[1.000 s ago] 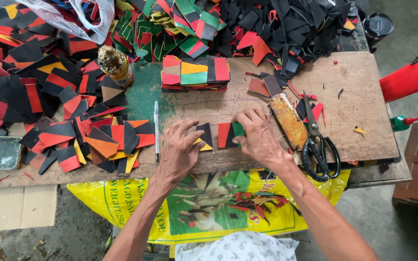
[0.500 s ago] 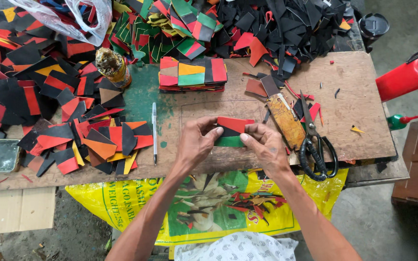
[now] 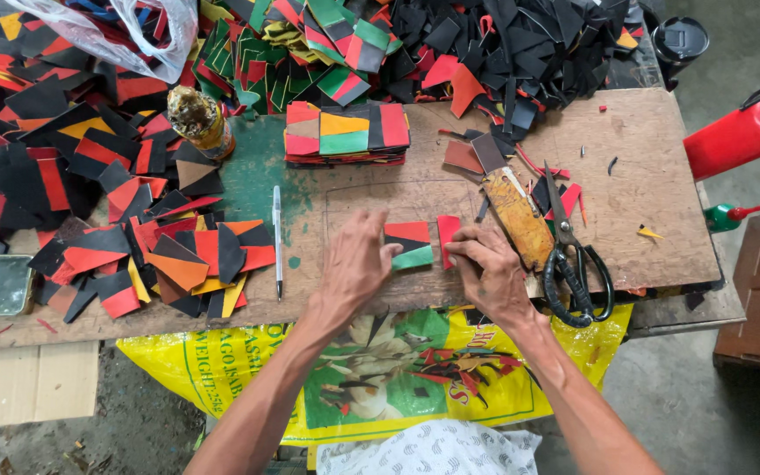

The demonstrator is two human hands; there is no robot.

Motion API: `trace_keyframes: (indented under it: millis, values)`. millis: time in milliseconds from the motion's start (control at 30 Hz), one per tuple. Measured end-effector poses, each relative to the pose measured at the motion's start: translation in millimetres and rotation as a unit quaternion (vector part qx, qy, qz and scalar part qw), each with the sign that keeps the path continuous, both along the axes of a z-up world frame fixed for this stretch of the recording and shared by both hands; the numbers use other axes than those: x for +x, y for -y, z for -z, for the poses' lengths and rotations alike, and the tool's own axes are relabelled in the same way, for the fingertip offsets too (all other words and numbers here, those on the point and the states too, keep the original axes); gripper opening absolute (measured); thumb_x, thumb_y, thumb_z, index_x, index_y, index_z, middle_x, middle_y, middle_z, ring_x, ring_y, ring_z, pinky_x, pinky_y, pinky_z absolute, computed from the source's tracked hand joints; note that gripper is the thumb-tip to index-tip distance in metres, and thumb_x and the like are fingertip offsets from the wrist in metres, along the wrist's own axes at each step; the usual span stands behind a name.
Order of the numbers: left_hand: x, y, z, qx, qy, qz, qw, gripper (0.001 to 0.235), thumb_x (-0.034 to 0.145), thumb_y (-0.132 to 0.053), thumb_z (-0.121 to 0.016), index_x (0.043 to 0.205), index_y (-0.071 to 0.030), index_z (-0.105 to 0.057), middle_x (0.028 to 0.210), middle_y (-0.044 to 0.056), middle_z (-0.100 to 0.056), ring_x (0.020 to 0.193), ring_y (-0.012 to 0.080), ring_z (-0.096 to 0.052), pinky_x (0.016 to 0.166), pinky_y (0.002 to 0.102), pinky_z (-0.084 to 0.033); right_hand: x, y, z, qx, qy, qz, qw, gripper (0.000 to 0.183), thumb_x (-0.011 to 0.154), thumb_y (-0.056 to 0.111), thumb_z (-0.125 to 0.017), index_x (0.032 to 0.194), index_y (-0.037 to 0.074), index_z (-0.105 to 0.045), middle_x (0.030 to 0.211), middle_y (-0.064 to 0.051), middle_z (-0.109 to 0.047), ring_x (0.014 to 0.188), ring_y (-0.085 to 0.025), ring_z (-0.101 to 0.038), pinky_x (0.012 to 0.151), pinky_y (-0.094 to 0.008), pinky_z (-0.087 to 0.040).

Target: The person assembles small colored foam pieces into patterned shapes on a wooden workbench. They use a marker to trace outlines, then cut the pieces with scissors and arrange them into a repeating geometric design. The finished shapes are stacked on the table.

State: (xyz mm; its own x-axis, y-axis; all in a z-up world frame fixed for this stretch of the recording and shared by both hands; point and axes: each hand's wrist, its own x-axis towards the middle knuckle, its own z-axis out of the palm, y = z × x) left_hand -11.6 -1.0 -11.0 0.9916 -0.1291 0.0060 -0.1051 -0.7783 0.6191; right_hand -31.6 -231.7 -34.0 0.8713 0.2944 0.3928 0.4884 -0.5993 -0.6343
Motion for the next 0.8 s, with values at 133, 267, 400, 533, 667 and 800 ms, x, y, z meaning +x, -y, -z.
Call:
trace_keyframes:
  millis: [133,267,400,533,667,800]
  values:
    - [3,-12,-6,0.032,0.099,0.009,0.995,0.056,0.076,-0.014,-0.083,0.128,-0.002,-0.064,0.114,0.017,-0.066,0.104,0.0328,-0.058,0.089,0.045,-0.047,-5,0,4,0.012,0.0,0.014,1.0,0.022,0.08,-0.007,-0.072,0.101,0.0,-0.073,0.108,-0.012,-0.069,0.105,-0.03,-0.066,0.093,-0.04,-0.05]
    - [6,-8,-2,0.029,0.097,0.084,0.991,0.07,0.065,-0.018,-0.086,0.128,-0.002,-0.061,0.121,0.014,-0.065,0.109,0.0327,-0.054,0.091,0.047,-0.04,-7,-2,4,0.027,0.007,0.025,0.999,0.024,0.08,-0.007,-0.072,0.102,0.002,-0.074,0.111,-0.011,-0.069,0.105,-0.03,-0.065,0.092,-0.039,-0.052]
    - [15,10,8,0.076,0.092,0.183,0.976,0.067,0.066,-0.011,-0.082,0.13,-0.005,-0.06,0.119,0.015,-0.066,0.114,0.034,-0.054,0.097,0.047,-0.04,-9,-2,6,0.018,0.004,0.029,0.999,0.024,0.081,-0.007,-0.072,0.103,0.002,-0.074,0.112,-0.011,-0.07,0.105,-0.03,-0.065,0.093,-0.039,-0.051]
    - [37,13,1,0.058,0.031,0.218,0.974,0.034,0.079,-0.007,-0.075,0.111,-0.015,-0.069,0.103,0.012,-0.073,0.105,0.0289,-0.066,0.092,0.043,-0.051,-6,-1,5,0.023,0.008,0.025,0.999,0.023,0.08,-0.007,-0.072,0.102,0.002,-0.074,0.111,-0.011,-0.07,0.105,-0.03,-0.066,0.093,-0.039,-0.051]
    - [41,3,-13,-0.171,-0.073,0.038,0.982,0.031,0.088,-0.008,-0.067,0.118,-0.004,-0.064,0.095,0.017,-0.074,0.083,0.0264,-0.076,0.075,0.041,-0.061,-7,0,8,0.025,0.002,0.026,0.999,0.022,0.08,-0.007,-0.073,0.101,0.001,-0.074,0.108,-0.011,-0.07,0.103,-0.029,-0.067,0.092,-0.039,-0.05]
    - [21,2,-24,-0.18,-0.035,-0.012,0.983,0.039,0.084,-0.007,-0.068,0.121,0.0,-0.061,0.093,0.023,-0.074,0.078,0.0307,-0.075,0.074,0.043,-0.059,-5,0,7,0.034,0.005,0.022,0.999,0.023,0.08,-0.007,-0.073,0.102,0.001,-0.074,0.109,-0.011,-0.069,0.103,-0.029,-0.066,0.092,-0.038,-0.051]
